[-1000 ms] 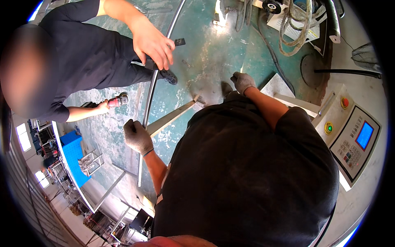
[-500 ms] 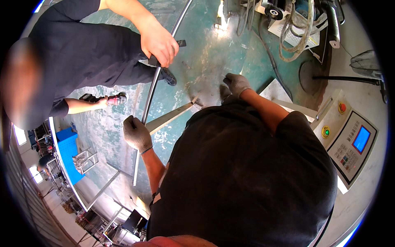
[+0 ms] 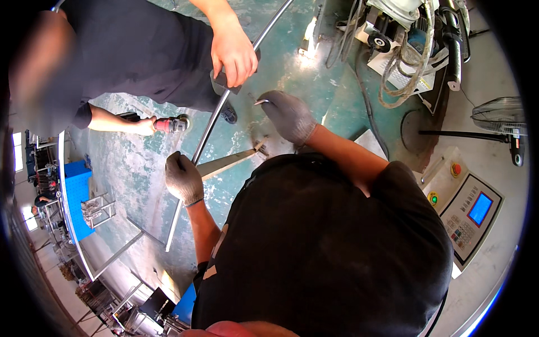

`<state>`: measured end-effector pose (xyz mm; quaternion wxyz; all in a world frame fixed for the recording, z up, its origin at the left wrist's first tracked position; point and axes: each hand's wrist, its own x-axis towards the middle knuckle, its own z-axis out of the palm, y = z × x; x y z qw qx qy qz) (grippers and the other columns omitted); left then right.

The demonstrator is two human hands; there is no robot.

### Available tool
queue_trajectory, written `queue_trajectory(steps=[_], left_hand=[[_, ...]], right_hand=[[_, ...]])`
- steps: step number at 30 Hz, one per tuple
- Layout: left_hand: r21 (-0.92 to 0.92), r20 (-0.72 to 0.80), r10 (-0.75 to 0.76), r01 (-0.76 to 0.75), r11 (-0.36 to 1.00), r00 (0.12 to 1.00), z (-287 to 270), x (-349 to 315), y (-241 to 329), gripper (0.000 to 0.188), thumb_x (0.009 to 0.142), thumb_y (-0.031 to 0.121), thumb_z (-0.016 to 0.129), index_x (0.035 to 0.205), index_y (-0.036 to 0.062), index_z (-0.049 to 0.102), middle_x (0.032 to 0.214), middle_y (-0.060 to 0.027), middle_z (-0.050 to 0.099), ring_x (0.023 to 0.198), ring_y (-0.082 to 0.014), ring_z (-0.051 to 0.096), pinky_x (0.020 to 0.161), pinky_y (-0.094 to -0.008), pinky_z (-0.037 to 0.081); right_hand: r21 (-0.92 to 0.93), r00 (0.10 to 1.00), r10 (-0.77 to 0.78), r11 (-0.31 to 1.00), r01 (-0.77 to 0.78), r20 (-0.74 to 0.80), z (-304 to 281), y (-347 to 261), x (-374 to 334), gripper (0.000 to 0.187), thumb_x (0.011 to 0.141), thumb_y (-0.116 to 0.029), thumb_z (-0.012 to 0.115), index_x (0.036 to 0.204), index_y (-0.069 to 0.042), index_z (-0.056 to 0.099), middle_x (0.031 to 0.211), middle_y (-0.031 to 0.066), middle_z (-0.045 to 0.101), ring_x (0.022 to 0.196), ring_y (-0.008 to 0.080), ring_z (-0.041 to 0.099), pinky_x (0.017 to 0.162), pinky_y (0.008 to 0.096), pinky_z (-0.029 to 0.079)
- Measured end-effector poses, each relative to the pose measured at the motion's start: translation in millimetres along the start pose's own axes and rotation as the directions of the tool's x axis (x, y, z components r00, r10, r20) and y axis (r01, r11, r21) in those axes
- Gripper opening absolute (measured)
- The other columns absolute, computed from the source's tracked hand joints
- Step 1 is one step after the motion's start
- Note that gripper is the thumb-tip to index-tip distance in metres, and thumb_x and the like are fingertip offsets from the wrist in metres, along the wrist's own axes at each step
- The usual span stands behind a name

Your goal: The person welds a metal rod held in a jig while a coworker uses a handheld grinder on the same rod. The welder repeatedly positions the rod, applies welds, and adjusts the rod's position. The coworker grinds the welds to smooth them.

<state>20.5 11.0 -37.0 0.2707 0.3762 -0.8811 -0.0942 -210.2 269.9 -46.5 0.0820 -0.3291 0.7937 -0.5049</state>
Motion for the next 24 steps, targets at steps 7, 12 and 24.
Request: queue_trajectory(steps=[7, 12, 24], left_hand=[[0.002, -0.019, 0.012, -0.012, 1.0, 1.0, -2.9, -2.3, 4.4, 0.018, 0.104, 0.015, 0.067, 0.113, 0.008, 0.08, 0.102, -0.0165, 0.08, 0.089, -0.0398, 0.078, 0.077, -0.0491, 0.062], [0.018, -0.016, 0.01, -0.01, 1.0, 1.0, -2.6, -2.4, 2.5, 0.018, 0.103, 0.016, 0.068, 0.112, 0.0081, 0.081, 0.102, -0.0159, 0.08, 0.09, -0.0396, 0.078, 0.079, -0.0496, 0.062], [-0.04, 0.062, -0.002, 0.004, 0.999, 0.998, -6.6, 1.4, 0.2, 0.018, 0.104, 0.015, 0.066, 0.113, 0.0072, 0.08, 0.104, -0.0168, 0.08, 0.093, -0.0404, 0.077, 0.08, -0.0509, 0.062]], right_hand=[[-0.107, 0.995, 0.054, 0.993, -0.045, 0.083, 5.8, -27.6, 7.0, 0.037, 0.099, -0.019, 0.075, 0.136, -0.016, 0.077, 0.11, 0.0204, 0.081, 0.1, 0.0423, 0.079, 0.09, 0.0496, 0.064], [-0.154, 0.988, 0.082, 0.986, -0.061, 0.133, 17.0, -16.0, -0.9, 0.042, 0.099, -0.023, 0.076, 0.141, -0.018, 0.076, 0.112, 0.0188, 0.082, 0.102, 0.04, 0.08, 0.093, 0.0487, 0.064], [-0.16, 0.993, 0.106, 0.982, -0.096, 0.056, 30.3, 19.8, -63.0, 0.032, 0.102, -0.021, 0.075, 0.134, -0.015, 0.078, 0.085, 0.0167, 0.075, 0.076, 0.0329, 0.077, 0.076, 0.0448, 0.062]])
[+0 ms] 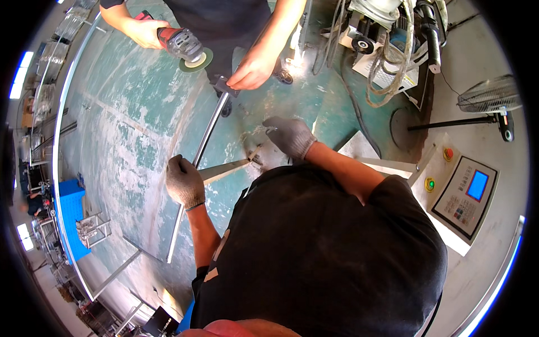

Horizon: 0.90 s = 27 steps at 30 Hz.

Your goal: The person welds a metal rod held in a jig while a coworker uses a handheld grinder on the same rod. The welder repeatedly positions the rod, applies welds, and adjusts the rod's position. The coworker grinds the welds to smooth them.

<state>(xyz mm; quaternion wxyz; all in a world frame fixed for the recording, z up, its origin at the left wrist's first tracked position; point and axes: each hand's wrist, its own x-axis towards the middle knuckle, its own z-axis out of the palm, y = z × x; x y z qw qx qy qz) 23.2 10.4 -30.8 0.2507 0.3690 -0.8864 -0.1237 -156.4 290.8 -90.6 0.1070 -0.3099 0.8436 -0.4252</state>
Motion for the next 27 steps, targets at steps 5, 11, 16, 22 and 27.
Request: queue_trajectory(steps=[5, 11, 16, 22, 27], left_hand=[[0.007, 0.036, 0.023, -0.024, 1.0, 0.999, -1.8, -1.6, -0.2, 0.018, 0.106, 0.016, 0.065, 0.112, 0.007, 0.079, 0.103, -0.0171, 0.08, 0.091, -0.041, 0.077, 0.078, -0.0512, 0.062], [-0.036, 0.023, 0.1, -0.099, 0.994, 0.995, -8.9, -6.9, -0.6, 0.018, 0.106, 0.016, 0.064, 0.113, 0.0062, 0.078, 0.102, -0.0178, 0.079, 0.091, -0.0417, 0.076, 0.076, -0.052, 0.061], [-0.092, 0.004, 0.138, -0.137, 0.986, 0.99, -7.6, -6.6, -5.0, 0.018, 0.106, 0.015, 0.063, 0.111, 0.0067, 0.078, 0.101, -0.0172, 0.079, 0.091, -0.0417, 0.076, 0.078, -0.0516, 0.061], [-0.051, 0.05, 0.068, -0.065, 0.997, 0.996, -9.8, -6.5, -2.4, 0.018, 0.105, 0.018, 0.064, 0.112, 0.0092, 0.079, 0.105, -0.0155, 0.08, 0.096, -0.0407, 0.077, 0.083, -0.0507, 0.061], [-0.008, 0.034, 0.041, -0.041, 0.999, 0.999, -1.2, -5.8, -5.1, 0.02, 0.104, 0.016, 0.063, 0.111, 0.0089, 0.08, 0.106, -0.0164, 0.081, 0.095, -0.0416, 0.078, 0.083, -0.0503, 0.062]], right_hand=[[0.051, 0.979, 0.195, 0.979, -0.198, 0.05, 5.5, -13.0, -25.1, 0.031, 0.102, -0.021, 0.075, 0.132, -0.013, 0.078, 0.091, 0.0174, 0.078, 0.08, 0.0329, 0.078, 0.078, 0.0447, 0.063], [0.098, 0.933, 0.344, 0.93, -0.354, 0.104, 22.2, -10.9, -61.2, 0.027, 0.102, -0.023, 0.076, 0.127, -0.015, 0.081, 0.099, 0.0189, 0.08, 0.083, 0.0348, 0.077, 0.079, 0.046, 0.062], [0.07, 0.94, 0.318, 0.942, -0.328, 0.121, 22.2, -9.9, -54.9, 0.026, 0.102, -0.026, 0.077, 0.125, -0.014, 0.081, 0.103, 0.0198, 0.081, 0.089, 0.0368, 0.079, 0.082, 0.047, 0.062], [0.18, 0.993, 0.114, 0.977, -0.112, -0.005, 13.5, -17.2, -33.0, 0.023, 0.102, -0.021, 0.078, 0.122, -0.01, 0.081, 0.081, 0.0142, 0.072, 0.069, 0.0212, 0.066, 0.071, 0.0394, 0.057], [0.241, 0.995, 0.097, 0.966, -0.096, 0.005, 14.8, 10.0, -48.1, 0.021, 0.102, -0.02, 0.078, 0.12, -0.009, 0.081, 0.078, 0.0132, 0.072, 0.065, 0.0173, 0.065, 0.068, 0.037, 0.056]])
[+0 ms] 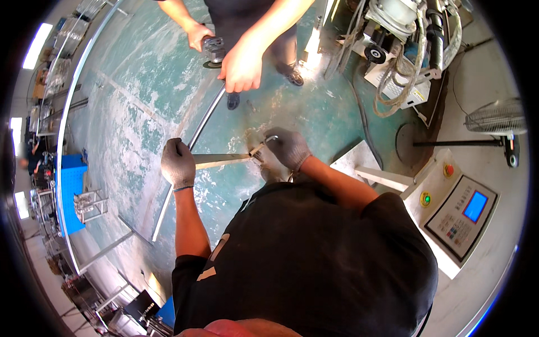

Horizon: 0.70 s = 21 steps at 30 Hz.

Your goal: The person welds a metal rod held in a jig while a coworker uses a handheld grinder on the same rod. The welder repeatedly positions the rod, applies welds, and adjusts the rod's position. The coworker grinds the welds to smooth them.

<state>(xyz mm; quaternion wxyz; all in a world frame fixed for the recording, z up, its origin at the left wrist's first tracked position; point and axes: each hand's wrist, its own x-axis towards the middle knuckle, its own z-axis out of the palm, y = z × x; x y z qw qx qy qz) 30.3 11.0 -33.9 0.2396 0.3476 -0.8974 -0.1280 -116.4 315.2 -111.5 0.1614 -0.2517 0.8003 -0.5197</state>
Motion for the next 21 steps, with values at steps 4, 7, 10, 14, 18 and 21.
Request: queue_trajectory(steps=[4, 7, 10, 14, 18, 21], left_hand=[[0.045, 0.037, -0.053, 0.051, 0.998, 0.998, 1.0, 2.2, 1.2, 0.02, 0.103, 0.018, 0.065, 0.111, 0.0104, 0.081, 0.104, -0.0182, 0.081, 0.096, -0.0413, 0.079, 0.083, -0.0497, 0.063], [0.06, 0.059, -0.078, 0.074, 0.995, 0.995, 2.2, 5.4, 2.4, 0.02, 0.103, 0.02, 0.065, 0.111, 0.0119, 0.08, 0.104, -0.0185, 0.081, 0.097, -0.0411, 0.078, 0.085, -0.0507, 0.062], [0.071, 0.069, -0.097, 0.092, 0.993, 0.993, -0.2, 4.1, 5.2, 0.019, 0.103, 0.02, 0.064, 0.112, 0.012, 0.079, 0.106, -0.0178, 0.08, 0.096, -0.0415, 0.077, 0.083, -0.0521, 0.062], [0.066, 0.032, -0.078, 0.076, 0.995, 0.996, -2.3, 1.8, 8.7, 0.02, 0.104, 0.02, 0.062, 0.113, 0.0122, 0.078, 0.106, -0.0168, 0.079, 0.095, -0.0419, 0.077, 0.082, -0.0527, 0.061], [0.048, 0.001, -0.07, 0.07, 0.996, 0.998, 0.3, -1.0, 4.3, 0.018, 0.104, 0.019, 0.063, 0.112, 0.0128, 0.077, 0.107, -0.0156, 0.079, 0.095, -0.042, 0.077, 0.081, -0.0537, 0.061], [0.042, 0.004, -0.015, 0.015, 0.999, 1.0, 2.2, -0.8, 0.7, 0.015, 0.104, 0.019, 0.065, 0.111, 0.0113, 0.075, 0.104, -0.0166, 0.078, 0.093, -0.0425, 0.076, 0.079, -0.0555, 0.061]], right_hand=[[-0.008, 0.979, 0.171, 0.985, -0.171, 0.107, -5.4, 21.9, -13.3, 0.02, 0.1, -0.016, 0.077, 0.119, -0.01, 0.081, 0.094, 0.0177, 0.08, 0.077, 0.0334, 0.077, 0.075, 0.0418, 0.061], [0.011, 0.977, 0.151, 0.988, -0.155, 0.151, -8.2, 32.4, -17.3, 0.022, 0.1, -0.017, 0.077, 0.121, -0.009, 0.08, 0.094, 0.0192, 0.081, 0.079, 0.0326, 0.08, 0.076, 0.0422, 0.062], [0.036, 0.959, 0.211, 0.974, -0.222, 0.189, -14.9, 29.3, -20.5, 0.024, 0.101, -0.018, 0.077, 0.122, -0.007, 0.079, 0.098, 0.0193, 0.083, 0.086, 0.0307, 0.082, 0.079, 0.0415, 0.064], [-0.082, 0.959, 0.234, 0.971, -0.224, 0.158, -24.5, 42.7, -29.4, 0.026, 0.103, -0.02, 0.076, 0.124, -0.004, 0.079, 0.102, 0.0194, 0.085, 0.094, 0.0285, 0.084, 0.083, 0.0401, 0.065], [-0.287, 0.959, 0.272, 0.928, -0.238, 0.084, -31.4, 78.7, -47.3, 0.026, 0.102, -0.022, 0.078, 0.122, -0.005, 0.079, 0.103, 0.0209, 0.084, 0.093, 0.0324, 0.084, 0.083, 0.0406, 0.064], [-0.359, 0.938, 0.345, 0.879, -0.313, 0.026, -31.3, 114.8, -68.8, 0.027, 0.1, -0.026, 0.079, 0.118, -0.006, 0.08, 0.103, 0.0205, 0.084, 0.094, 0.0354, 0.083, 0.084, 0.0423, 0.064]])
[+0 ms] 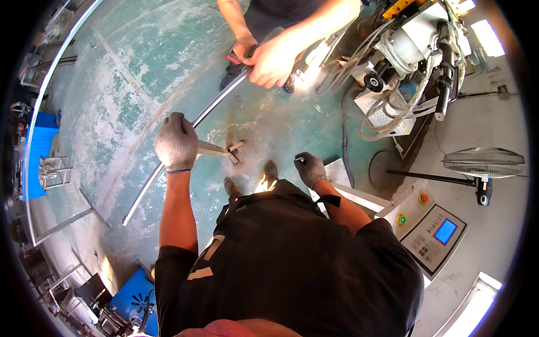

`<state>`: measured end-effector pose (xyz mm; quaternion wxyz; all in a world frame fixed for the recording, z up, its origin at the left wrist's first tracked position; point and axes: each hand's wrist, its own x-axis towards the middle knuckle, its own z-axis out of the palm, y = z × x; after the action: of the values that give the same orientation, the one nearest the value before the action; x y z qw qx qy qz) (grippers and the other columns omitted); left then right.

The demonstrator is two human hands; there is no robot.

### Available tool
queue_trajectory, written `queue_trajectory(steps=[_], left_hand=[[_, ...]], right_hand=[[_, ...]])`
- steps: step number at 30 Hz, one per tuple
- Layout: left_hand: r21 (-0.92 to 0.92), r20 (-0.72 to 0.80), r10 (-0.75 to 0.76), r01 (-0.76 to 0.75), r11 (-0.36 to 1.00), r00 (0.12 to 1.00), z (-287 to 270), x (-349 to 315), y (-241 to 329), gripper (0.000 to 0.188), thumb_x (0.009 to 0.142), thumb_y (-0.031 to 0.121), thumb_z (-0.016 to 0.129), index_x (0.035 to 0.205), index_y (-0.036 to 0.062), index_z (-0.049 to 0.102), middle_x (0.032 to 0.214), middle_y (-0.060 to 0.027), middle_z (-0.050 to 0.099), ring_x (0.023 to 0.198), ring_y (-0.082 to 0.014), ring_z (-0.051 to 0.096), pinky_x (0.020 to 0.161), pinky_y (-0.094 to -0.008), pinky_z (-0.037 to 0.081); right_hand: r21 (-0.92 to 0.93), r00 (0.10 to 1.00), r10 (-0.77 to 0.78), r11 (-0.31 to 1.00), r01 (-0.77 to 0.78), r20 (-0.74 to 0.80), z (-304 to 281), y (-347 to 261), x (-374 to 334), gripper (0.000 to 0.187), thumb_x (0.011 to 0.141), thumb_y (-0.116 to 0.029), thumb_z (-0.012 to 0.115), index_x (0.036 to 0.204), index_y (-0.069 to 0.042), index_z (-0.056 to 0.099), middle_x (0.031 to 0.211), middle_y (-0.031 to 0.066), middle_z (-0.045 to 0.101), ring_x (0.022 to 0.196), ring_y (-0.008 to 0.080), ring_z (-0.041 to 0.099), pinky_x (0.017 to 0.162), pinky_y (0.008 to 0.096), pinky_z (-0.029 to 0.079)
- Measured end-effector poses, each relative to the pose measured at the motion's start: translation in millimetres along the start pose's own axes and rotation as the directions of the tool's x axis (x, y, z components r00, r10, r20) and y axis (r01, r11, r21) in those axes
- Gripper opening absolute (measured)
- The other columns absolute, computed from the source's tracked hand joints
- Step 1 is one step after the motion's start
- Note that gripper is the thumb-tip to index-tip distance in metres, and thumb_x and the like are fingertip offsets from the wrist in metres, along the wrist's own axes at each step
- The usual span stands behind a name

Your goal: The person welds a metal rod held in a jig while a coworker uses a handheld grinder on the same rod. The welder repeatedly positions the rod, applies welds, and adjusts the rod's position. The coworker grinds the welds to smooth them.

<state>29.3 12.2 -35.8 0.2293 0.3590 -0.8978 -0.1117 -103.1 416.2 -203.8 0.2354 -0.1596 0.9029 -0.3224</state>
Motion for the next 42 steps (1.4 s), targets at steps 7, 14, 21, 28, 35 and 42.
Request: queue_trajectory(steps=[7, 14, 21, 28, 35, 42], left_hand=[[-0.041, 0.017, 0.091, -0.09, 0.995, 0.996, -5.1, -0.6, -3.9, 0.009, 0.099, 0.016, 0.068, 0.103, 0.0084, 0.071, 0.095, -0.0181, 0.075, 0.087, -0.0418, 0.075, 0.075, -0.0565, 0.061], [-0.069, 0.027, 0.169, -0.166, 0.984, 0.985, -10.6, -2.2, -11.5, 0.012, 0.099, 0.019, 0.069, 0.099, 0.007, 0.068, 0.093, -0.018, 0.074, 0.086, -0.0413, 0.075, 0.074, -0.0559, 0.061], [-0.069, 0.03, 0.194, -0.191, 0.979, 0.981, -12.7, -3.6, -15.0, 0.012, 0.098, 0.018, 0.07, 0.099, 0.0068, 0.068, 0.093, -0.018, 0.074, 0.085, -0.0413, 0.075, 0.076, -0.0555, 0.062], [-0.069, 0.002, 0.203, -0.202, 0.977, 0.979, -14.0, -4.8, -12.8, 0.011, 0.097, 0.018, 0.071, 0.099, 0.0073, 0.068, 0.092, -0.0178, 0.074, 0.086, -0.0413, 0.075, 0.075, -0.0553, 0.062], [-0.054, 0.017, 0.192, -0.19, 0.98, 0.981, -9.3, -5.4, -12.8, 0.014, 0.093, 0.02, 0.072, 0.099, 0.0066, 0.072, 0.096, -0.0173, 0.076, 0.087, -0.0393, 0.076, 0.076, -0.0546, 0.062], [-0.033, 0.016, 0.195, -0.194, 0.98, 0.981, -10.1, -6.0, -12.9, 0.015, 0.095, 0.021, 0.072, 0.099, 0.0072, 0.072, 0.095, -0.017, 0.075, 0.088, -0.0387, 0.076, 0.076, -0.0542, 0.062]], right_hand=[[-0.16, 0.991, 0.135, 0.978, -0.137, -0.025, 29.6, 19.6, -38.0, 0.031, 0.098, -0.034, 0.077, 0.118, -0.01, 0.082, 0.104, 0.0188, 0.084, 0.098, 0.0359, 0.082, 0.087, 0.0446, 0.063], [-0.178, 0.991, 0.121, 0.976, -0.128, -0.049, 47.3, 8.6, -63.7, 0.032, 0.099, -0.029, 0.078, 0.119, -0.004, 0.081, 0.107, 0.016, 0.086, 0.094, 0.0263, 0.082, 0.085, 0.0379, 0.062], [-0.224, 0.988, 0.142, 0.963, -0.151, -0.059, 53.9, 5.3, -76.6, 0.031, 0.099, -0.026, 0.078, 0.119, -0.002, 0.081, 0.109, 0.0166, 0.086, 0.098, 0.0273, 0.083, 0.088, 0.0387, 0.063], [-0.183, 0.983, 0.168, 0.966, -0.18, -0.079, 54.1, 25.0, -83.8, 0.031, 0.099, -0.027, 0.078, 0.118, -0.003, 0.082, 0.109, 0.0179, 0.085, 0.1, 0.0292, 0.083, 0.089, 0.04, 0.063], [-0.199, 0.978, 0.187, 0.959, -0.202, -0.093, 45.9, 29.3, -91.6, 0.033, 0.098, -0.029, 0.078, 0.118, -0.003, 0.082, 0.11, 0.0195, 0.085, 0.102, 0.0317, 0.082, 0.092, 0.041, 0.063], [-0.209, 0.977, 0.193, 0.955, -0.209, -0.094, 41.9, 33.4, -92.3, 0.034, 0.097, -0.03, 0.077, 0.117, -0.004, 0.083, 0.109, 0.0195, 0.085, 0.103, 0.033, 0.082, 0.093, 0.0419, 0.063]])
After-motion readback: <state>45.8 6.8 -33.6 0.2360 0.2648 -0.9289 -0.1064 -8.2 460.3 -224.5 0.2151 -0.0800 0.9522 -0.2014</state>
